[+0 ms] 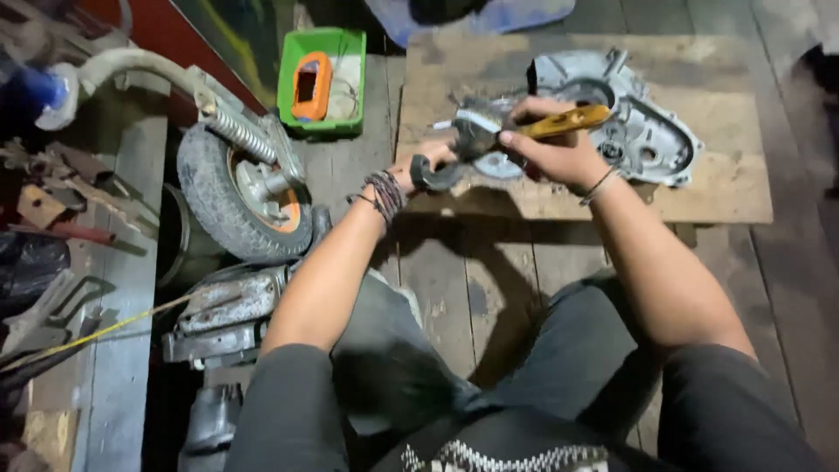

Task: Cleaning a motorcycle engine casing with a brush and inspecting brake shoe components.

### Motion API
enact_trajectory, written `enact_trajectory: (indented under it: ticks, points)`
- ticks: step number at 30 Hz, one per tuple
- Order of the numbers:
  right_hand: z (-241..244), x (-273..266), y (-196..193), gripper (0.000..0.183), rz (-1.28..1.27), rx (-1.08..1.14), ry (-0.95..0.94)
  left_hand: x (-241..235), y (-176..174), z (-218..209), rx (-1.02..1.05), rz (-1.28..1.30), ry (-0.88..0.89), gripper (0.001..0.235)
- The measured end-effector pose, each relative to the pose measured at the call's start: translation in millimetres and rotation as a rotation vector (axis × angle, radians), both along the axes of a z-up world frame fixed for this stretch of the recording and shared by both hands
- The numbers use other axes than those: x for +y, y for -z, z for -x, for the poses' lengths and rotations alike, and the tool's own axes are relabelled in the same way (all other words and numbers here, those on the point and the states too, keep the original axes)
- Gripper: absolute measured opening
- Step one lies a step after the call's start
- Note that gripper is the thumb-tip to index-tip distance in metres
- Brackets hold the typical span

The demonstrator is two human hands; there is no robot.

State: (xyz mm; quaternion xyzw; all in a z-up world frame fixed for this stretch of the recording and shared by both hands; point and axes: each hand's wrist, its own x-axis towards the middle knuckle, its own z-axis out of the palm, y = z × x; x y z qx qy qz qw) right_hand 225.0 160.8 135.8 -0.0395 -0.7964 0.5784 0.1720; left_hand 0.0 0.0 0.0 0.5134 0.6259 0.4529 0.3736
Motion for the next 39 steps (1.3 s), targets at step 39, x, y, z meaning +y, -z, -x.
enact_trajectory:
  ticks: [39]
  points:
    - [-13.7, 41.4, 31.2, 0.023, -0.605, 0.287, 0.397, -34.8, -29.4, 4.7, 0.328, -0.312, 0.003, 0.027]
